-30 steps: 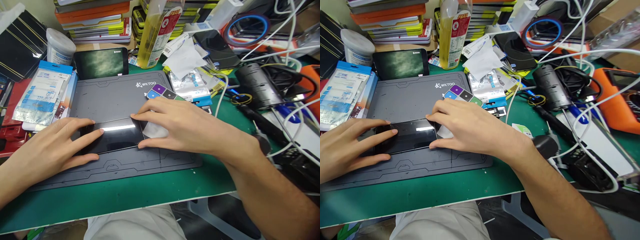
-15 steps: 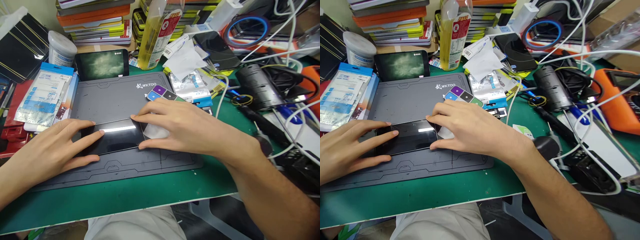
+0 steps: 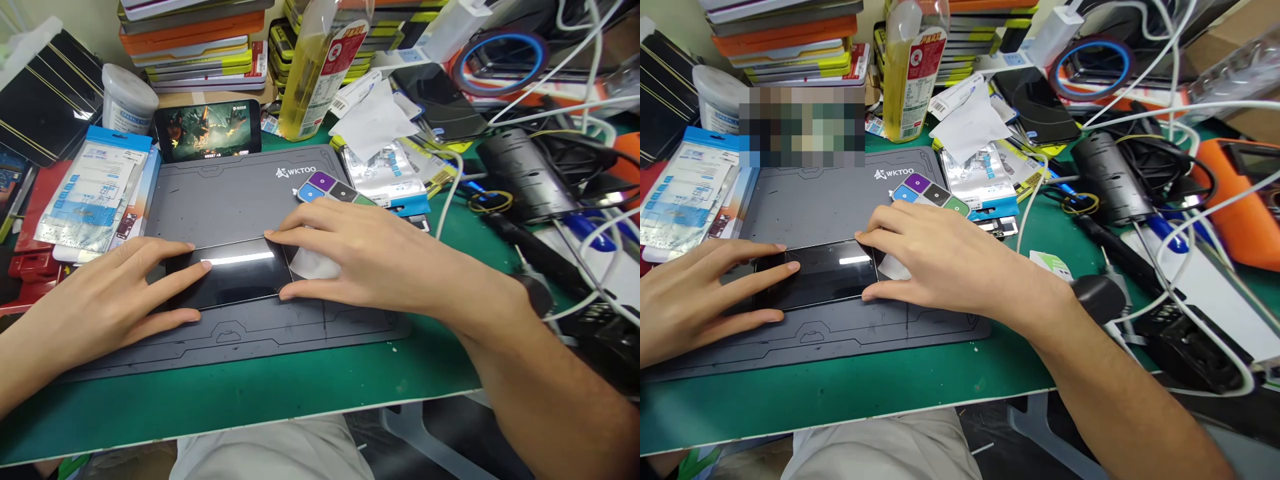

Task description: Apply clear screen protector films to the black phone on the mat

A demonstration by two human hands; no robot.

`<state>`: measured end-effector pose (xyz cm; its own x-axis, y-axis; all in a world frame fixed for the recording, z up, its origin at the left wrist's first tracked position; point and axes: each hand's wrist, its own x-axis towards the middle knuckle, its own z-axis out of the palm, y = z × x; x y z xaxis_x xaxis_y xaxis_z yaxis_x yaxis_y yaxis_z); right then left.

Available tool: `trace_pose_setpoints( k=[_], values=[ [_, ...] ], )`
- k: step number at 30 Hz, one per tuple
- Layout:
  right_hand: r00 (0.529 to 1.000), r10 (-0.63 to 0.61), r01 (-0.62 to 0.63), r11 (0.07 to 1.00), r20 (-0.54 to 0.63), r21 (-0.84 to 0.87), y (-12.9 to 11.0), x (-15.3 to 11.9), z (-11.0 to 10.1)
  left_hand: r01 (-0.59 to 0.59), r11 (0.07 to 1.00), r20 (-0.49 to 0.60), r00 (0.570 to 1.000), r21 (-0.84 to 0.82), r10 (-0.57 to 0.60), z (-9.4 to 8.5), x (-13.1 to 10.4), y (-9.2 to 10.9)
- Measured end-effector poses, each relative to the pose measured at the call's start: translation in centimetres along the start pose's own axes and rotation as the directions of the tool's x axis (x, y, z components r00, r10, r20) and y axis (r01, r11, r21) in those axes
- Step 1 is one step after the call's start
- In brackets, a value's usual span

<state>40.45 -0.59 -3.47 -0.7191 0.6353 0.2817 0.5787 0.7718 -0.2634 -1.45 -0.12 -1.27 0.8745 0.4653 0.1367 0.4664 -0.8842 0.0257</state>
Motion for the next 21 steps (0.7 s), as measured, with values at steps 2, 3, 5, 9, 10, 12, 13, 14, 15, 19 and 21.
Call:
trace_pose_setpoints(
  k=[2,3,5,9,10,12,13,14,15,19,21],
  values=[
    [1.0,-0.014,0.014,1.0,-0.012,-0.007,0.01,-0.02,0.0,0.005,1.0,-0.002,1.0,0.008,-0.005,0.06,-0.05,0.09],
    [1.0,-0.018,0.018,1.0,-0.016,-0.011,0.0,-0.03,-0.01,0.002,1.0,-0.004,1.0,0.02,-0.002,0.12,-0.05,0.14],
    [1.0,-0.018,0.018,1.0,-0.016,-0.021,-0.04,-0.07,-0.05,-0.008,0.999,-0.003,1.0,0.048,0.008,0.24,0.04,0.27],
    [1.0,-0.008,0.008,0.999,-0.01,-0.032,-0.11,-0.15,-0.13,-0.009,0.998,-0.003,1.0,0.06,0.01,0.38,0.33,0.54],
    [1.0,-0.007,0.007,0.999,-0.01,-0.032,-0.11,-0.17,-0.13,0.005,0.998,0.0,1.0,0.055,-0.005,0.38,0.37,0.57],
    [1.0,-0.006,0.006,1.0,-0.01,-0.028,-0.1,-0.19,-0.09,0.035,0.999,0.005,0.999,0.035,-0.035,0.35,0.35,0.57],
    [1.0,-0.005,0.004,1.0,-0.007,-0.025,-0.08,-0.19,-0.05,0.044,0.999,0.006,0.999,0.024,-0.044,0.32,0.3,0.53],
    [1.0,-0.003,0.003,1.0,-0.005,-0.022,-0.06,-0.18,0.0,0.049,0.999,0.006,0.999,0.014,-0.049,0.29,0.25,0.47],
    [1.0,0.001,-0.001,1.0,-0.002,-0.018,-0.03,-0.17,0.05,0.051,0.999,0.004,0.999,0.004,-0.051,0.28,0.21,0.41],
    [0.999,0.027,-0.028,0.999,0.023,0.016,0.21,-0.16,-0.05,0.06,0.997,-0.005,0.998,-0.041,-0.06,0.39,0.3,0.22],
    [0.997,0.048,-0.052,0.996,0.061,0.069,0.5,-0.27,-0.47,0.059,0.997,-0.016,0.998,-0.044,-0.06,0.54,0.45,0.26]
  ],
)
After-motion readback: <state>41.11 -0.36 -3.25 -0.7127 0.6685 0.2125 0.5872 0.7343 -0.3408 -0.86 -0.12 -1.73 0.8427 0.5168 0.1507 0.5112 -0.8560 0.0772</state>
